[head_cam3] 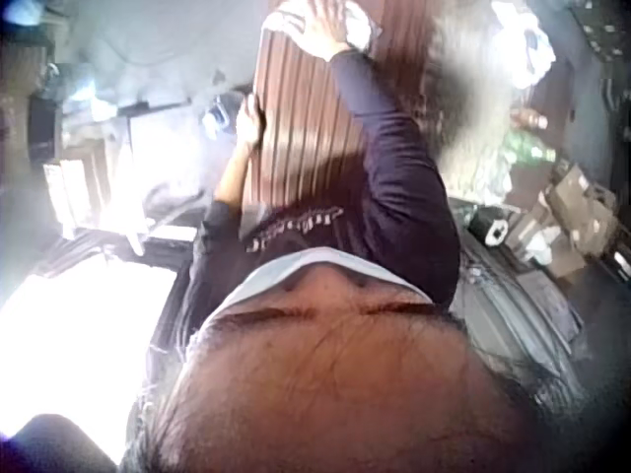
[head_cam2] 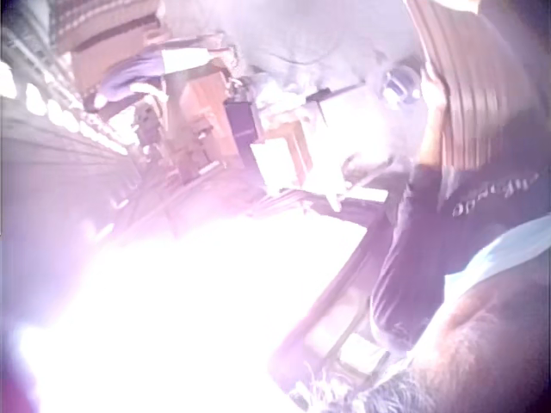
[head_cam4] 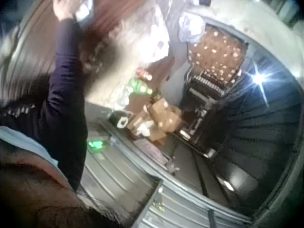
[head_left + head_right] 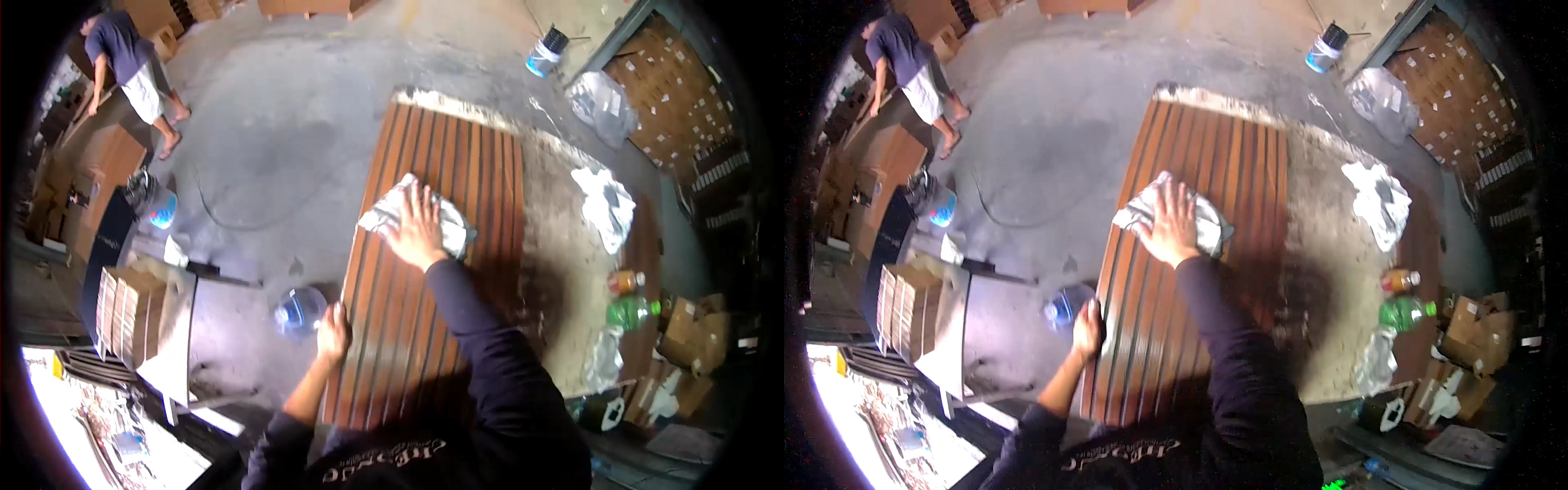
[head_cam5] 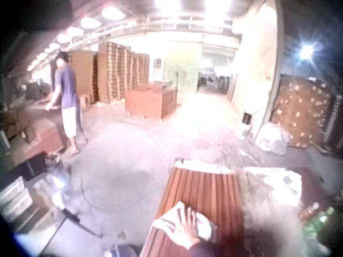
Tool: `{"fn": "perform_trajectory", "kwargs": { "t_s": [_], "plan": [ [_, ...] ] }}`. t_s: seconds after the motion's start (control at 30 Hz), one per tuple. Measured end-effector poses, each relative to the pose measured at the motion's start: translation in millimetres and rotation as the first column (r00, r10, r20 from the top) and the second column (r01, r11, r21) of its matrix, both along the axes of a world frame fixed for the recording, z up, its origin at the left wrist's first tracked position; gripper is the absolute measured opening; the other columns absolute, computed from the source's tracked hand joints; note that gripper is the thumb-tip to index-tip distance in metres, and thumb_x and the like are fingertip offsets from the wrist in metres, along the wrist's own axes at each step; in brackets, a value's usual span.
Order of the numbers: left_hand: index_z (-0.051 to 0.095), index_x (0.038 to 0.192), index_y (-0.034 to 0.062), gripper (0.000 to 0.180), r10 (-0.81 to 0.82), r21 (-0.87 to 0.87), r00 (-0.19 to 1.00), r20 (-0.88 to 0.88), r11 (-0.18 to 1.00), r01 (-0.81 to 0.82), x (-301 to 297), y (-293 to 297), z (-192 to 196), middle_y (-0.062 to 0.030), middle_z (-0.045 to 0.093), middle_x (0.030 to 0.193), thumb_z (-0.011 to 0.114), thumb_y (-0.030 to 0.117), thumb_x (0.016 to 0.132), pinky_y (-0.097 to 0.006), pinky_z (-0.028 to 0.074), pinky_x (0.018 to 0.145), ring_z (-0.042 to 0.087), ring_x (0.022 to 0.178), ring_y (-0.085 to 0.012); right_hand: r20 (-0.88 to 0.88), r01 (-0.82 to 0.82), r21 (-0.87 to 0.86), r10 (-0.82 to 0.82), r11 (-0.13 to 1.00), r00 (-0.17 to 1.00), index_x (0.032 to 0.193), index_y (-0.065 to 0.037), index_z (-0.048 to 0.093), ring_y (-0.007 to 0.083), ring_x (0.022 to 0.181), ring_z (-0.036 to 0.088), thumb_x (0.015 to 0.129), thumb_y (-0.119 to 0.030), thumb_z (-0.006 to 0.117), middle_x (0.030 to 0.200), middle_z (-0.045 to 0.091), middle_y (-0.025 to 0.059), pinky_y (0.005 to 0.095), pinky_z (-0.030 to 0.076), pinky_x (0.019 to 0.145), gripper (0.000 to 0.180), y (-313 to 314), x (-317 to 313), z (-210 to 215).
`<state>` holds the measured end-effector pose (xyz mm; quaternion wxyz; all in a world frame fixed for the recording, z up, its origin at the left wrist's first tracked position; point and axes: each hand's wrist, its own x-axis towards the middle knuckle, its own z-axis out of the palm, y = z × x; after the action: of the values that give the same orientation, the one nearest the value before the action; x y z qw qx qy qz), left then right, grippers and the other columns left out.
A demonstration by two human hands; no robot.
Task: The person wipes a wood-slatted panel with a cloth, turns the cloth over to continue wiping the surface, and then spreads the cloth out on the panel.
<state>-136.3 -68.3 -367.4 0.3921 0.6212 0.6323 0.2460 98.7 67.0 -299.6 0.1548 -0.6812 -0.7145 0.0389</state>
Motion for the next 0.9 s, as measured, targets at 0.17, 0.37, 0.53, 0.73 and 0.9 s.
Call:
{"fn": "perform_trajectory", "kwargs": {
  "t_s": [0.17, 0.37, 0.53, 0.73, 0.9],
  "plan": [
    [0.052, 0.084, 0.0014, 0.033, 0.155, -0.178, 0.988, -0.029, 0.971, -0.157, 2.6, -15.7, 23.7, -0.0219, 0.05, 0.061, 0.037, 0.029, 0.095, -0.044, 0.039, 0.054, 0.05, 0.056, -0.0383, 0.067, 0.191, 0.135, -0.202, 0.972, 0.977, 0.139, -0.004, 0.029, 0.0398, 0.135, 0.016, 0.084, -0.051, 0.046, 0.146, 0.02, 0.0202, 0.0534, 0.014, 0.108, 0.075, 168.4, 63.1, -7.4],
    [0.049, 0.091, 0.0042, 0.023, 0.031, -0.102, 0.992, -0.12, 0.994, -0.043, 10.5, -10.6, 36.6, -0.0215, 0.053, 0.071, 0.034, 0.022, 0.092, -0.046, 0.042, 0.056, 0.055, 0.068, -0.0392, 0.101, 0.374, 0.232, -0.404, 0.898, 0.909, 0.138, 0.0, 0.028, 0.0335, 0.135, 0.021, 0.086, -0.05, 0.041, 0.145, 0.026, 0.0185, 0.0491, 0.012, 0.109, 0.073, 258.1, 100.1, -14.7],
    [0.049, 0.09, 0.006, 0.023, 0.015, 0.014, 0.994, -0.105, 1.0, -0.014, 17.7, 1.5, 42.1, -0.0232, 0.053, 0.073, 0.034, 0.024, 0.093, -0.051, 0.04, 0.063, 0.053, 0.069, -0.0443, 0.085, 0.194, 0.128, -0.206, 0.973, 0.975, 0.139, 0.001, 0.027, 0.0326, 0.138, 0.015, 0.089, -0.042, 0.037, 0.147, 0.023, 0.0154, 0.047, 0.012, 0.111, 0.066, 208.8, 80.2, -27.1],
    [0.052, 0.085, 0.0035, 0.041, 0.198, -0.242, 0.975, 0.105, 0.956, -0.168, 17.5, 14.2, 47.5, -0.0204, 0.054, 0.069, 0.036, 0.04, 0.094, -0.042, 0.042, 0.067, 0.055, 0.069, -0.0363, -0.017, -0.217, 0.183, 0.223, 0.959, 0.975, 0.13, -0.003, 0.043, 0.0347, 0.133, 0.027, 0.083, -0.024, 0.053, 0.138, 0.038, 0.0143, 0.0517, 0.025, 0.105, 0.052, 10.6, -9.6, -8.2],
    [0.054, 0.086, 0.0044, 0.045, 0.308, -0.424, 0.85, 0.428, 0.899, -0.112, 1.0, 5.5, 5.1, 0.0045, 0.044, 0.066, 0.043, 0.047, 0.093, -0.028, 0.035, 0.056, 0.04, 0.063, -0.0088, -0.399, -0.338, 0.004, 0.312, 0.941, 0.862, 0.111, -0.014, 0.061, 0.0357, 0.106, 0.053, 0.075, -0.015, 0.064, 0.122, 0.054, 0.0142, 0.0461, 0.041, 0.089, 0.036, -208.5, -71.3, 0.3]
  ]
}}
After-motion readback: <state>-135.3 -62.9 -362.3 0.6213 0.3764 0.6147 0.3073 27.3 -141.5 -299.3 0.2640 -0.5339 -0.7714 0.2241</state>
